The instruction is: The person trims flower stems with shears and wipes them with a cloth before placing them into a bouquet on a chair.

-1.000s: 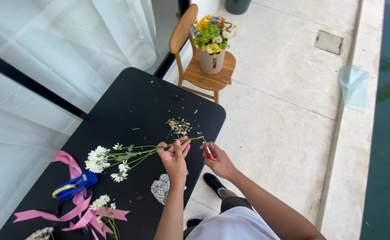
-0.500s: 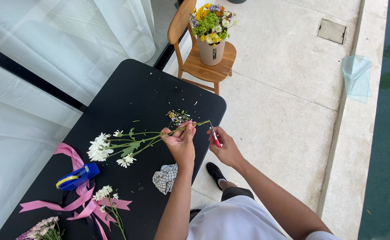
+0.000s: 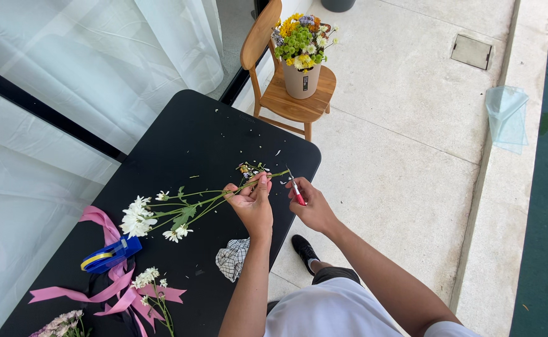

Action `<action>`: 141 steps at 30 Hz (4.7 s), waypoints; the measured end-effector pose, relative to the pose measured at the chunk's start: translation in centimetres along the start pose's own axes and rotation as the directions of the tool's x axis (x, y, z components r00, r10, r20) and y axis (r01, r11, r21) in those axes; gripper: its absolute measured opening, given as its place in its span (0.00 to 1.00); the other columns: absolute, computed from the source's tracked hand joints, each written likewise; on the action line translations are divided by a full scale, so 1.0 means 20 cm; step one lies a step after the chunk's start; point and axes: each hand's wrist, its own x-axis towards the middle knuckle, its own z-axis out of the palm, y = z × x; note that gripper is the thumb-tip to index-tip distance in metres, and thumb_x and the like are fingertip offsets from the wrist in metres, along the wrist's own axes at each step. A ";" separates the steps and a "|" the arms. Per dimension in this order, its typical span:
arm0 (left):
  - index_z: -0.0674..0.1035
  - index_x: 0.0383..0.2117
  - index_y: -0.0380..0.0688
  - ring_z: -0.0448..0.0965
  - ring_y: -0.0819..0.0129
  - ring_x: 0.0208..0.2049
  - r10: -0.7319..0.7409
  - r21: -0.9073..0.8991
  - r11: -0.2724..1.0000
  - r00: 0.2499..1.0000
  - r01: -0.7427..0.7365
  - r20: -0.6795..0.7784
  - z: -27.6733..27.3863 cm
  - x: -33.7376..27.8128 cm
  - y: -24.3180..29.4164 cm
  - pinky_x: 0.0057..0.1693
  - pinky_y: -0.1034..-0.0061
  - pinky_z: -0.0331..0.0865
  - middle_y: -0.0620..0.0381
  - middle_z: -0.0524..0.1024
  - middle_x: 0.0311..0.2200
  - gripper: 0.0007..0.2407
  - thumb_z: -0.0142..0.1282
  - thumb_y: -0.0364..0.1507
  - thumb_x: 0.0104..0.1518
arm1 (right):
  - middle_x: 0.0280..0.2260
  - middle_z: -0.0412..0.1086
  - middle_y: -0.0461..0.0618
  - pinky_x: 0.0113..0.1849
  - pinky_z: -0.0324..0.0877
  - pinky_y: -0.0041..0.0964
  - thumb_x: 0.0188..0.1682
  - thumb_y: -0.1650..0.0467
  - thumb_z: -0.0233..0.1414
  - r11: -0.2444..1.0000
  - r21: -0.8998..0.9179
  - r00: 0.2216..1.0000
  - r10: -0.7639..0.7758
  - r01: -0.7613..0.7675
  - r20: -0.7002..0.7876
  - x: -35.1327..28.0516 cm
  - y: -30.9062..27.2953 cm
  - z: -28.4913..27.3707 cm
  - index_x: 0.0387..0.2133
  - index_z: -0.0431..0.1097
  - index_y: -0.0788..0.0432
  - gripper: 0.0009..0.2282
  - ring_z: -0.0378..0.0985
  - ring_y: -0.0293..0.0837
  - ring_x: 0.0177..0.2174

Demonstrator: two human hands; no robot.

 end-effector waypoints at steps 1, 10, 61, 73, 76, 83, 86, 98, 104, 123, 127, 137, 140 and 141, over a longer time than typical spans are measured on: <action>0.52 0.44 0.54 0.85 0.61 0.42 0.005 0.012 1.000 1.000 -0.005 0.002 0.01 0.01 -0.01 0.52 0.74 0.80 0.43 0.81 0.40 0.22 0.57 0.21 0.62 | 0.37 0.71 0.59 0.42 0.71 0.49 0.34 0.74 0.53 1.000 -0.001 1.000 0.000 0.000 -0.002 0.01 0.00 0.00 0.51 0.68 0.58 0.25 0.76 0.57 0.38; 0.52 0.44 0.55 0.86 0.61 0.42 -0.024 0.035 0.999 1.000 0.025 -0.019 0.01 0.04 -0.02 0.51 0.73 0.79 0.42 0.82 0.41 0.22 0.59 0.21 0.61 | 0.35 0.71 0.59 0.40 0.70 0.47 0.36 0.74 0.52 1.000 -0.018 1.000 0.005 -0.005 -0.001 0.06 -0.02 0.01 0.49 0.69 0.59 0.22 0.76 0.57 0.36; 0.51 0.44 0.53 0.83 0.70 0.38 -0.012 0.011 1.000 0.951 0.016 -0.309 -0.05 0.10 -0.06 0.51 0.78 0.80 0.47 0.81 0.38 0.22 0.57 0.20 0.62 | 0.25 0.72 0.57 0.34 0.70 0.42 0.40 0.73 0.52 0.998 -0.050 0.997 -0.021 0.025 0.078 0.30 0.06 0.15 0.34 0.75 0.56 0.09 0.75 0.50 0.24; 0.52 0.46 0.53 0.84 0.68 0.39 -0.012 0.068 0.997 0.947 0.035 -0.320 -0.12 0.15 -0.14 0.51 0.78 0.80 0.45 0.81 0.39 0.23 0.58 0.20 0.61 | 0.17 0.70 0.53 0.24 0.70 0.30 0.43 0.74 0.54 0.999 -0.012 0.998 -0.030 0.031 0.060 0.36 0.16 0.19 0.27 0.77 0.57 0.03 0.71 0.41 0.12; 0.52 0.47 0.52 0.84 0.70 0.39 -0.047 0.086 0.994 0.961 0.073 -0.273 -0.14 0.18 -0.16 0.50 0.80 0.79 0.45 0.82 0.40 0.21 0.57 0.21 0.62 | 0.20 0.70 0.55 0.26 0.71 0.32 0.42 0.74 0.55 1.000 -0.012 0.997 -0.022 0.023 0.070 0.32 0.07 0.16 0.31 0.77 0.61 0.06 0.72 0.42 0.14; 0.61 0.52 0.45 0.85 0.67 0.38 -0.125 0.280 0.947 0.984 0.156 -0.124 -0.29 0.23 -0.22 0.48 0.76 0.80 0.43 0.82 0.39 0.18 0.58 0.25 0.62 | 0.40 0.74 0.68 0.45 0.70 0.55 0.47 0.50 0.54 0.938 -0.336 0.987 0.128 -0.088 0.100 0.48 0.32 0.19 0.49 0.72 0.60 0.27 0.79 0.67 0.42; 0.68 0.54 0.41 0.86 0.67 0.37 -0.144 0.469 0.872 0.989 0.140 -0.027 -0.29 0.20 -0.12 0.47 0.76 0.81 0.45 0.83 0.38 0.16 0.56 0.25 0.62 | 0.45 0.74 0.64 0.49 0.70 0.58 0.51 0.48 0.47 0.886 -0.457 0.986 0.135 -0.078 0.095 0.56 0.52 0.22 0.52 0.70 0.56 0.28 0.77 0.65 0.47; 0.79 0.56 0.63 0.86 0.68 0.36 -0.036 0.900 0.434 0.999 0.038 -0.024 -0.33 0.12 0.11 0.45 0.69 0.80 0.68 0.85 0.36 0.17 0.59 0.37 0.60 | 0.52 0.61 0.49 0.62 0.49 0.59 0.49 0.51 0.53 0.327 -0.865 0.882 0.152 0.380 0.445 0.78 1.11 0.38 0.59 0.58 0.49 0.28 0.64 0.51 0.56; 0.80 0.55 0.52 0.86 0.61 0.37 -0.042 0.878 0.477 0.999 0.037 -0.019 -0.26 0.08 0.25 0.46 0.67 0.80 0.60 0.85 0.36 0.15 0.57 0.35 0.62 | 0.49 0.60 0.44 0.62 0.48 0.56 0.52 0.61 0.48 0.008 -0.740 0.739 0.052 0.672 0.672 0.88 1.21 0.44 0.55 0.64 0.46 0.18 0.62 0.45 0.54; 0.82 0.51 0.43 0.86 0.55 0.35 0.004 0.892 0.452 1.000 0.007 -0.010 -0.04 0.14 0.48 0.43 0.65 0.81 0.50 0.84 0.32 0.13 0.60 0.29 0.60 | 0.36 0.75 0.52 0.29 0.67 0.26 0.41 0.79 0.64 0.883 0.429 0.686 -0.432 0.191 0.585 0.84 -0.16 0.24 0.49 0.75 0.63 0.20 0.76 0.35 0.24; 0.86 0.42 0.50 0.85 0.61 0.31 0.000 0.918 0.389 0.996 -0.079 0.085 -0.09 0.19 0.28 0.38 0.71 0.81 0.57 0.83 0.28 0.08 0.61 0.30 0.58 | 0.33 0.71 0.52 0.24 0.65 0.24 0.41 0.82 0.64 0.829 0.490 0.744 -0.502 0.269 0.442 0.84 -0.18 0.25 0.35 0.75 0.69 0.10 0.70 0.32 0.18; 0.85 0.45 0.47 0.86 0.55 0.36 -0.017 0.835 0.533 0.986 -0.134 0.169 0.08 0.18 0.36 0.44 0.64 0.80 0.52 0.84 0.33 0.09 0.58 0.32 0.61 | 0.23 0.72 0.50 0.29 0.76 0.28 0.47 0.79 0.60 0.831 0.464 0.791 -0.494 0.307 0.362 0.90 -0.36 0.04 0.28 0.78 0.68 0.01 0.79 0.38 0.21; 0.84 0.46 0.44 0.86 0.52 0.37 -0.055 0.784 0.611 0.982 -0.112 0.182 0.06 0.19 0.27 0.47 0.63 0.80 0.49 0.84 0.34 0.10 0.57 0.32 0.63 | 0.22 0.72 0.49 0.30 0.77 0.29 0.48 0.80 0.59 0.812 0.480 0.803 -0.511 0.334 0.306 0.92 -0.42 -0.03 0.26 0.75 0.67 0.03 0.80 0.39 0.22; 0.84 0.46 0.43 0.86 0.53 0.37 -0.063 0.783 0.613 0.981 -0.109 0.186 0.06 0.20 0.25 0.47 0.64 0.80 0.49 0.84 0.34 0.10 0.58 0.31 0.63 | 0.22 0.72 0.50 0.30 0.77 0.29 0.49 0.80 0.59 0.801 0.481 0.796 -0.530 0.357 0.292 0.92 -0.44 -0.05 0.27 0.76 0.68 0.02 0.80 0.38 0.22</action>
